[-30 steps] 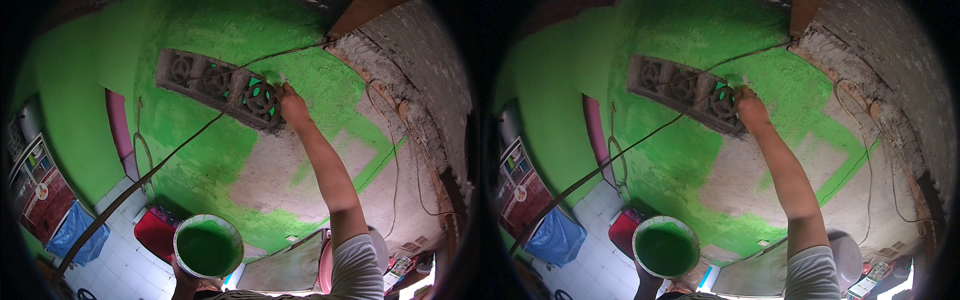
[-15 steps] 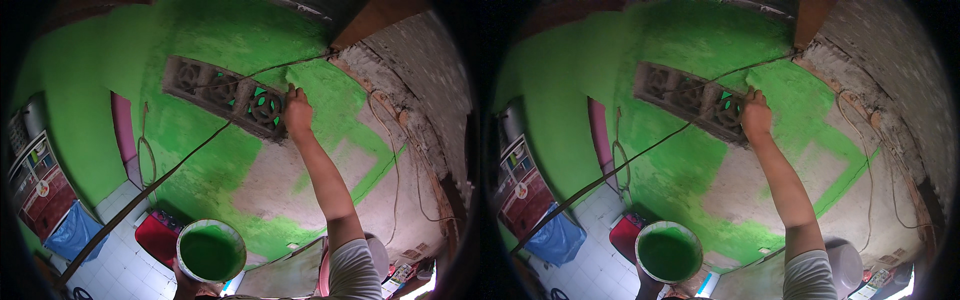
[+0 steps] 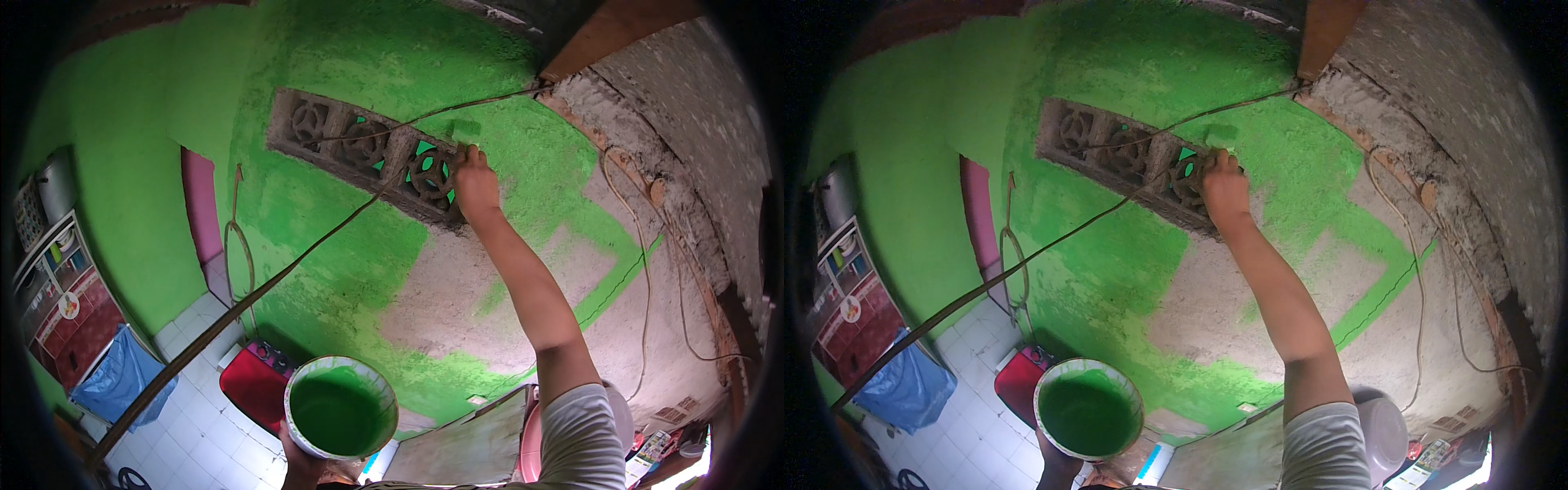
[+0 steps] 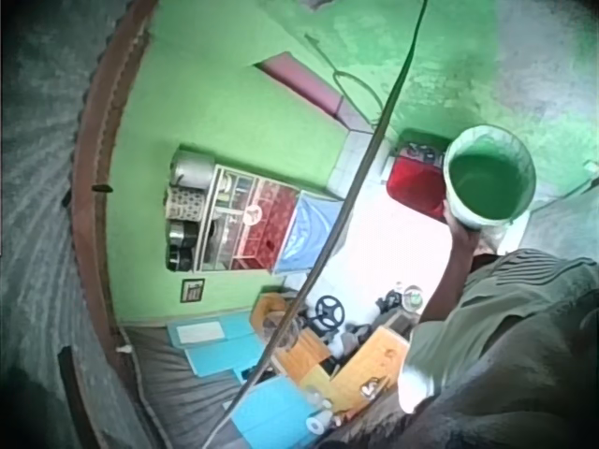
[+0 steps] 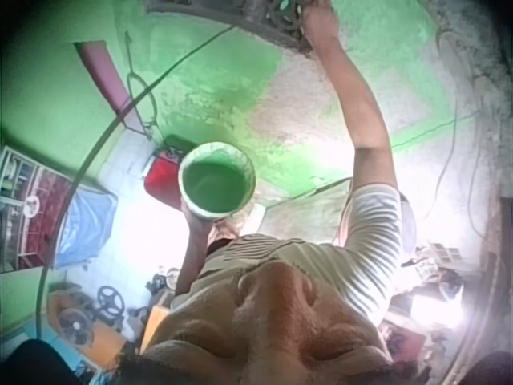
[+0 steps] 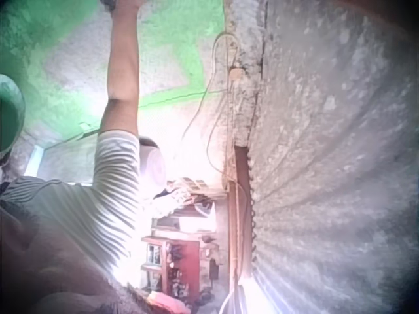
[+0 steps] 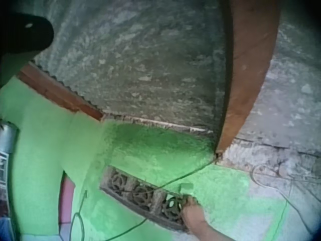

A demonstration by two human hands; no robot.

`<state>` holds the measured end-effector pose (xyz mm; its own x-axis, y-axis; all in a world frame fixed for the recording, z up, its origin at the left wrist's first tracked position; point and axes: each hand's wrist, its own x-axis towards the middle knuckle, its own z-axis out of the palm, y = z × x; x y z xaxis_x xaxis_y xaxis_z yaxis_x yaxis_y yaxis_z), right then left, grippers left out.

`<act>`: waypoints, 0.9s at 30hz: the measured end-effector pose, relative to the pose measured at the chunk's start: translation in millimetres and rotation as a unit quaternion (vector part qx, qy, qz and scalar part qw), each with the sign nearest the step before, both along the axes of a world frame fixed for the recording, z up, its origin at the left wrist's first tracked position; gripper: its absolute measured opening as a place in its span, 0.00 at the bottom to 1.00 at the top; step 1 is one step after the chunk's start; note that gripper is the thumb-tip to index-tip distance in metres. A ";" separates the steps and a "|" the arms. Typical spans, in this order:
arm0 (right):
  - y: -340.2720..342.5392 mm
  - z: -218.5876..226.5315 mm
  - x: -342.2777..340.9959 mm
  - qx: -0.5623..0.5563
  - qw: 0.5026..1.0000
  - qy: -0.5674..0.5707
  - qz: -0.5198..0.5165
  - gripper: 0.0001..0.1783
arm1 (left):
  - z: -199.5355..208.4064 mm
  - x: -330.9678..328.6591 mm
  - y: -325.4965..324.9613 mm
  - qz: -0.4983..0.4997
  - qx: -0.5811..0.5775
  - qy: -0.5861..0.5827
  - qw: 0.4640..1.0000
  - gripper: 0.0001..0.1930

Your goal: The person paints a concrete wall with green paint using a small brush, frequently dipping the brush into a bucket of green paint held in the other hand.

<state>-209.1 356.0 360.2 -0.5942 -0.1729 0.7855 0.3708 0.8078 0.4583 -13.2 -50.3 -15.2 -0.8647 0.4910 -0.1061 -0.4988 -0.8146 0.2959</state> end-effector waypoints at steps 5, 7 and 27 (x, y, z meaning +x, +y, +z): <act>23.6 -29.7 -3.9 0.077 0.994 -0.075 0.008 0.13 | 3.8 0.7 2.3 -0.005 0.027 -0.028 0.999 0.38; 1.6 -18.7 3.0 0.033 0.997 -0.057 0.034 0.12 | 2.4 -0.5 -0.8 0.000 0.006 0.008 1.000 0.38; 9.0 -11.4 -16.9 -0.353 0.846 0.298 0.268 0.19 | -7.4 -2.5 2.6 -0.009 0.038 -0.058 0.998 0.37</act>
